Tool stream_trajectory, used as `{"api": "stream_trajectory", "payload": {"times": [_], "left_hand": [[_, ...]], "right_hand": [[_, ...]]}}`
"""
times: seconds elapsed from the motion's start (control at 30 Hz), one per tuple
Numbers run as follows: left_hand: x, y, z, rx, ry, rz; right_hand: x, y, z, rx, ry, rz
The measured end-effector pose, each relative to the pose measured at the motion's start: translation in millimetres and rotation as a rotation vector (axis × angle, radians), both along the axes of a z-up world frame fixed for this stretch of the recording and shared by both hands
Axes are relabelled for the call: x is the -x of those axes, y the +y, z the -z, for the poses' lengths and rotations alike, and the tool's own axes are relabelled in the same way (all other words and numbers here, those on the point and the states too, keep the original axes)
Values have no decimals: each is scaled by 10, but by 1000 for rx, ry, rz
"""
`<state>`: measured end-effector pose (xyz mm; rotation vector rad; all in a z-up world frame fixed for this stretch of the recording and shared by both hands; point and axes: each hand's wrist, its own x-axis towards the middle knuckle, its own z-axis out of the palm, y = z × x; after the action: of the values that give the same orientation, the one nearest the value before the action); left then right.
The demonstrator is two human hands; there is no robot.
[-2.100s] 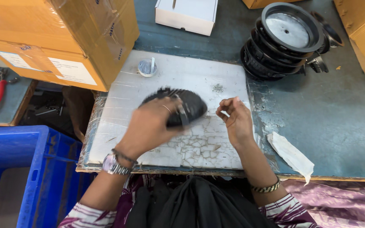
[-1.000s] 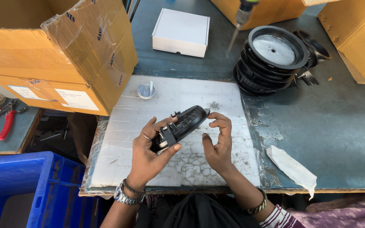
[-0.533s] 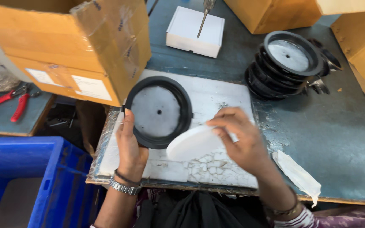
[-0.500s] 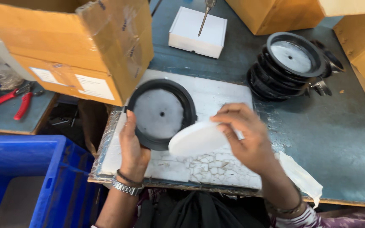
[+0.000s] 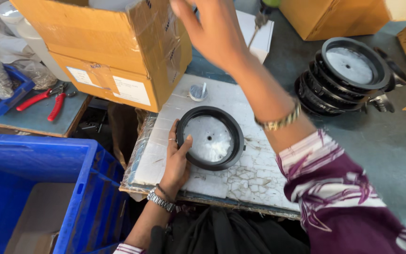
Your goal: The person assembles a light fixture by using a power drill to drive screws into a black plastic housing, then handles and stacks the resulting housing components and white diffusers.
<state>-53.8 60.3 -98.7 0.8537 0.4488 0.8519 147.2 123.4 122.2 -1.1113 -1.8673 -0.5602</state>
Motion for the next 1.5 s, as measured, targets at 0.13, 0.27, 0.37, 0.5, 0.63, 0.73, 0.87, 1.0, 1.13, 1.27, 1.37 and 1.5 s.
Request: {"api": "stream_trajectory", "payload": {"times": [0.13,0.27,0.37,0.5,0.63,0.73,0.87,1.0,1.13,1.27,1.37,1.5], "left_hand": [[-41,10,21,78,-38,-25],[-9,-19,-41,137,-137,-6],[42,-46,-68,122,-145,87],[49,-96,-33,-54,-20,188],[31,-101,41,-258,126,199],[8,-92,50,-282,175,237],[-20,-108,26,-317,216,239],[-56,-154,34,-354,292,256],[-99,-146,49,-359,320,245],[-112,-149,64,-385,363,230],[-118,-141,56,-378,376,228],[-120,-138,43,-383,381,233]], "right_hand": [[97,-760,506,343,55,42],[48,-1328,865,720,95,141],[36,-1670,1051,1344,565,606],[-391,-2320,1348,886,783,124],[-1203,-3431,1377,827,1366,309],[-1697,-4233,1299,533,1484,488],[-2318,-4663,1131,65,1565,169],[-3105,-4500,895,-192,1623,139],[-3846,-3928,720,-36,1540,286],[-3838,-3274,668,120,1470,394],[-3679,-2989,690,199,1424,462],[-3538,-2848,711,160,1247,721]]}}
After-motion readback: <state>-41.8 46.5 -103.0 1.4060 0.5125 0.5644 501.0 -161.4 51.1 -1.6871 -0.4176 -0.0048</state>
